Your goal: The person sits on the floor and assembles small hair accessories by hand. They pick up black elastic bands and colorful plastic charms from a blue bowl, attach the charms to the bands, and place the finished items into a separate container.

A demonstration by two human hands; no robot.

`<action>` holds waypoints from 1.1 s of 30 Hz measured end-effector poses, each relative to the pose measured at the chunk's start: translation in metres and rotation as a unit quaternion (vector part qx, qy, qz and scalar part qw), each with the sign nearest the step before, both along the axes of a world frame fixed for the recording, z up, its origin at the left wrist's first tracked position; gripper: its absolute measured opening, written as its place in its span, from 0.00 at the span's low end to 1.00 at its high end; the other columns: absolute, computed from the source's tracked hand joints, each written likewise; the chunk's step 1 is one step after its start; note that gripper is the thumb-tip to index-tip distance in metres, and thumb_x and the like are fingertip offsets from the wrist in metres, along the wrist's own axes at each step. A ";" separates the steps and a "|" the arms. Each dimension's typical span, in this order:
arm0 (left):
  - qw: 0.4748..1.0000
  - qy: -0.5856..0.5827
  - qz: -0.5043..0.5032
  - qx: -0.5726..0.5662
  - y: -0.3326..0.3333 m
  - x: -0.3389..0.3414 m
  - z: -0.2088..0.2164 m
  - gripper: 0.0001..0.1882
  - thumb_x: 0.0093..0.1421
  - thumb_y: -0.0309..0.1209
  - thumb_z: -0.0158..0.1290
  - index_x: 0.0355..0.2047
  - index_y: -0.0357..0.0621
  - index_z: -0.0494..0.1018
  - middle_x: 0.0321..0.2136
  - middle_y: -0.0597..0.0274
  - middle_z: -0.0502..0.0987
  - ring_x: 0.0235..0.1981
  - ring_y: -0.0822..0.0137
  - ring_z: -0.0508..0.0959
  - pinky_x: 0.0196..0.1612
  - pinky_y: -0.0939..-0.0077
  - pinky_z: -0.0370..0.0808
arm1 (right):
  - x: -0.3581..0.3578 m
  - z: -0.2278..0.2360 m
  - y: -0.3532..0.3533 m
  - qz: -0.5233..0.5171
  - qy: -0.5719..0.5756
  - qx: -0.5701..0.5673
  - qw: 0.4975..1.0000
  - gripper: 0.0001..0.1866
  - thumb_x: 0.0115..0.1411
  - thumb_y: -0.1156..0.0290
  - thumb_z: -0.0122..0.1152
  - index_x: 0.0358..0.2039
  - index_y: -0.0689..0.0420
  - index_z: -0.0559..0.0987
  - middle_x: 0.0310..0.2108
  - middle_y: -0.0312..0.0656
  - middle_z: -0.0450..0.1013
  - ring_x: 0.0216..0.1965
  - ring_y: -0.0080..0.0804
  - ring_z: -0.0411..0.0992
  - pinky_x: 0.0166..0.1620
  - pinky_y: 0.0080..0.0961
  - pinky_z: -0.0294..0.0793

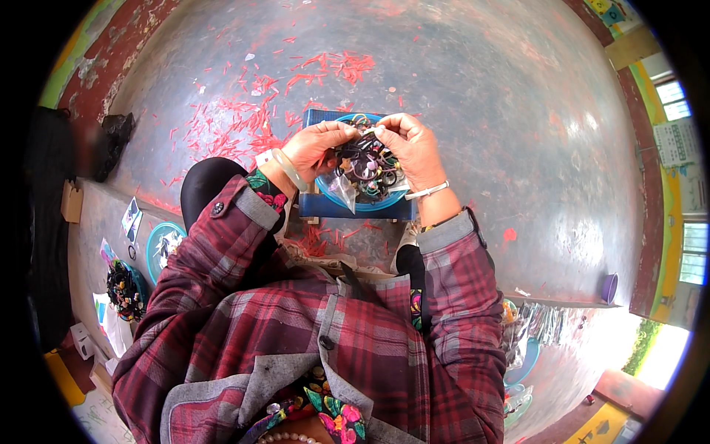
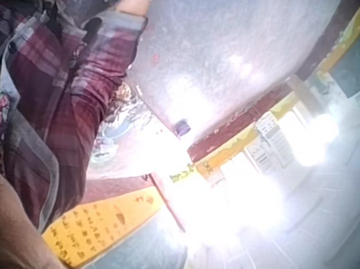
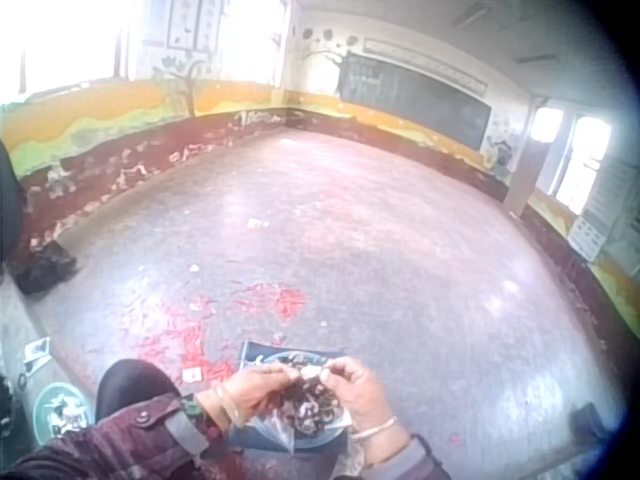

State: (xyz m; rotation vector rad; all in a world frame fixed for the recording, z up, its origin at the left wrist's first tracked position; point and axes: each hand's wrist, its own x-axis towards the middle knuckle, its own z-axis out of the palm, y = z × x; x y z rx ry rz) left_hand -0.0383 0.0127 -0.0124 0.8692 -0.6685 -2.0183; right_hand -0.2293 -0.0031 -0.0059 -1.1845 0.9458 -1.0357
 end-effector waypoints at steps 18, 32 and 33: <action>0.988 -0.129 0.072 -0.054 -0.007 0.002 -0.018 0.11 0.55 0.21 0.47 0.39 0.40 0.72 0.22 0.67 0.73 0.12 0.80 0.67 0.13 0.89 0.62 | -0.007 -0.001 -0.008 -0.087 0.089 -0.048 0.991 0.06 0.55 0.72 0.58 0.30 0.60 0.73 0.21 0.32 0.71 0.20 0.13 0.66 0.22 0.11 0.65; 0.969 -0.143 0.191 -0.070 -0.010 0.006 -0.016 0.12 0.53 0.22 0.46 0.37 0.40 0.75 0.22 0.65 0.73 0.13 0.79 0.67 0.11 0.88 0.63 | -0.028 0.003 -0.015 -0.078 0.087 0.012 0.993 0.05 0.55 0.72 0.56 0.31 0.59 0.73 0.24 0.35 0.72 0.24 0.17 0.70 0.24 0.11 0.67; 0.966 -0.149 0.200 -0.073 -0.011 0.007 -0.017 0.11 0.53 0.22 0.46 0.37 0.40 0.75 0.22 0.65 0.73 0.13 0.79 0.68 0.11 0.88 0.64 | -0.028 0.007 -0.014 -0.071 0.064 0.019 0.995 0.05 0.56 0.72 0.55 0.31 0.59 0.73 0.24 0.36 0.73 0.25 0.17 0.70 0.25 0.11 0.67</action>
